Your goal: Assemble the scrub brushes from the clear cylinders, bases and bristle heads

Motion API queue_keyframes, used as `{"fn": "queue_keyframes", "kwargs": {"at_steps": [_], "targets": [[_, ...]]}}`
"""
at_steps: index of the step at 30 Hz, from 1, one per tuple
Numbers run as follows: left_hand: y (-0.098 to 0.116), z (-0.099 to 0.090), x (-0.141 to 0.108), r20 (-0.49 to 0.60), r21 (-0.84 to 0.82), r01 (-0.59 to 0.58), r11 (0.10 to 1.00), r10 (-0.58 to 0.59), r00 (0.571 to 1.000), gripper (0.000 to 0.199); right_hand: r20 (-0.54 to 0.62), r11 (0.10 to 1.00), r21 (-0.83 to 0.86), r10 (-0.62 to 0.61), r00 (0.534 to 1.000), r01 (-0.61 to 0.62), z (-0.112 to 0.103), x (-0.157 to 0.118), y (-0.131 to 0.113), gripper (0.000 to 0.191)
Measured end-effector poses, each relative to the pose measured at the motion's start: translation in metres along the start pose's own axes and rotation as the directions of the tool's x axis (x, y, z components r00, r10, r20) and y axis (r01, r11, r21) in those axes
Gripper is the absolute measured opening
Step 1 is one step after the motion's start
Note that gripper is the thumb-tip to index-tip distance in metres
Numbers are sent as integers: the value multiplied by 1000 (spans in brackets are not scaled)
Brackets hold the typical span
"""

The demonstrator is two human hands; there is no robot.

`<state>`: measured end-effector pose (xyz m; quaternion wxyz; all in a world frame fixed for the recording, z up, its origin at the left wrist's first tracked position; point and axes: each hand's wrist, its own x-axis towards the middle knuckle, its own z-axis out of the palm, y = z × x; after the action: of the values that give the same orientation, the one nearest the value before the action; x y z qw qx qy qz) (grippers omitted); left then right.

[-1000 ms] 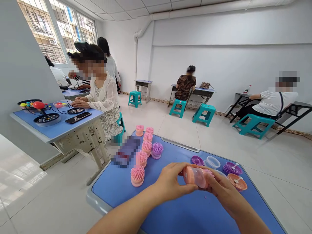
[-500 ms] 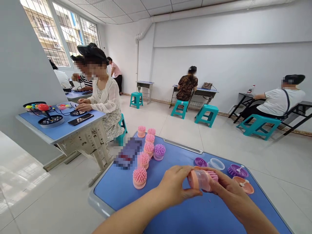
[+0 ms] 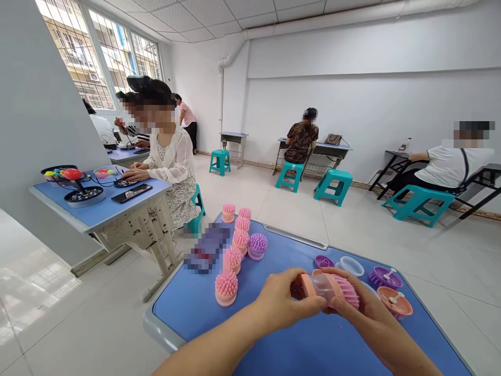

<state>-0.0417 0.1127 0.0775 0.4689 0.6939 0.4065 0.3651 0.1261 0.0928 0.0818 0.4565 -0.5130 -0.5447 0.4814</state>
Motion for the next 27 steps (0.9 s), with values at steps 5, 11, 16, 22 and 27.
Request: {"fn": "queue_keyframes", "kwargs": {"at_steps": [5,11,16,22,27], "targets": [[-5,2,2,-51,201,-167,965,180,982,41,-33,1000,-22,-10,999,9,-1,2,-1,42],[-16,8,5,-88,414,-317,853,384,919,55,-31,998,42,42,999,-40,6,2,-6,40],[-24,11,7,-119,481,-415,773,526,842,48,-57,994,99,57,997,-51,10,2,-5,42],[-11,8,3,-179,338,-191,922,262,948,41,-96,987,142,95,991,-81,15,0,-4,58],[-4,1,2,34,-65,142,988,-140,990,32,-103,993,118,42,994,-30,20,0,-5,59]]}}
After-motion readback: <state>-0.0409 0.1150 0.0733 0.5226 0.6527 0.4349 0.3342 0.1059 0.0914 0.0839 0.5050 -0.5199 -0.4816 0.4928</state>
